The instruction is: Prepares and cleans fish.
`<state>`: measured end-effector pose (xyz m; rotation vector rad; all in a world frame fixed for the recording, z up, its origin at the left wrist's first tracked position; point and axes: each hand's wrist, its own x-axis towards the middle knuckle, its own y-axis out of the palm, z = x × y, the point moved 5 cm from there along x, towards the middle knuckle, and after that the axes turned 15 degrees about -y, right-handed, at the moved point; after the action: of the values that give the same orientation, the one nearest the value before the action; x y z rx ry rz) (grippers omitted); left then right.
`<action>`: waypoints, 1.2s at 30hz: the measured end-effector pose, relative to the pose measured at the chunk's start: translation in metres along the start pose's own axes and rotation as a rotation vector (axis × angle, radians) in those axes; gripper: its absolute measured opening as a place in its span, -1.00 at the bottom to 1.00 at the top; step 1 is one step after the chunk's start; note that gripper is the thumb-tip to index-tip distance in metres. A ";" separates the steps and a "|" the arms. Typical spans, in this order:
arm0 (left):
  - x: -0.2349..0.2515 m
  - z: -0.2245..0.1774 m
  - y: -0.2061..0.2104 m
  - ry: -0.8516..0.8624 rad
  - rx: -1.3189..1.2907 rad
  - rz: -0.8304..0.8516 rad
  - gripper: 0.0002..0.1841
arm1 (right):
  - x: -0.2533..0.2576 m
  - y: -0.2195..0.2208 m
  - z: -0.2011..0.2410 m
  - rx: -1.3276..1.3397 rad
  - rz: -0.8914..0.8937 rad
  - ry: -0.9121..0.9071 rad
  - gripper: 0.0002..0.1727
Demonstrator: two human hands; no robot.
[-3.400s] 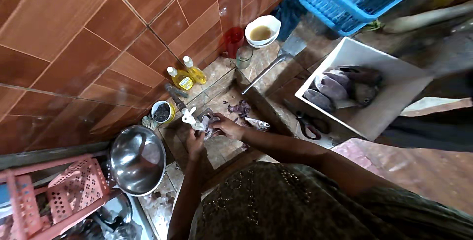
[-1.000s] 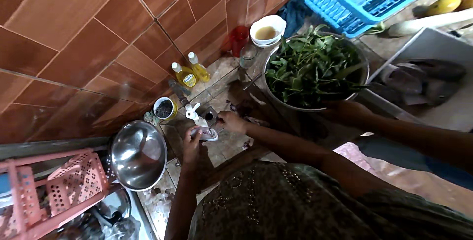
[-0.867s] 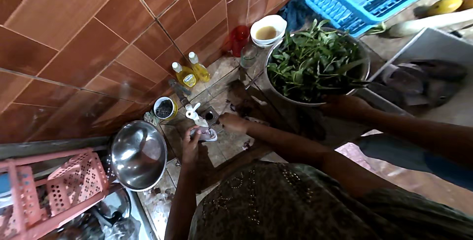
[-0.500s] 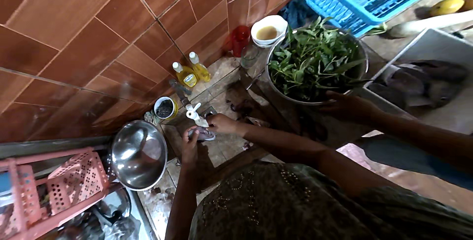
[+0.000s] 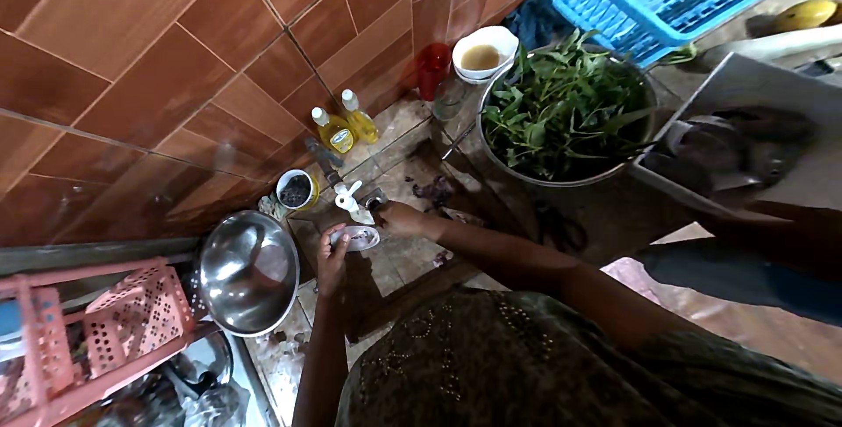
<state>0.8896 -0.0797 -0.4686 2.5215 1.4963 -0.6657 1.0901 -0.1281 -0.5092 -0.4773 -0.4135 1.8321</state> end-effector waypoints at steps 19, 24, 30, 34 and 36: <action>0.009 -0.011 0.026 -0.119 0.179 0.056 -0.62 | -0.007 0.003 0.008 0.776 -0.211 -0.018 -0.74; 0.012 -0.020 0.033 -0.202 0.327 0.014 -0.59 | -0.010 -0.003 0.012 0.642 -0.195 -0.028 -0.79; 0.016 -0.021 0.037 -0.278 0.323 0.020 -0.49 | -0.010 -0.006 0.011 0.568 -0.201 -0.023 -0.78; 0.019 -0.017 0.039 -0.314 0.296 0.019 -0.45 | -0.011 -0.008 0.013 0.522 -0.193 -0.038 -0.80; 0.021 -0.014 0.040 -0.328 0.311 0.017 -0.39 | -0.010 -0.005 0.012 0.513 -0.185 -0.039 -0.78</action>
<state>0.9369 -0.0784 -0.4690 2.4644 1.3393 -1.3266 1.0912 -0.1365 -0.4953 -0.0468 -0.0029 1.6880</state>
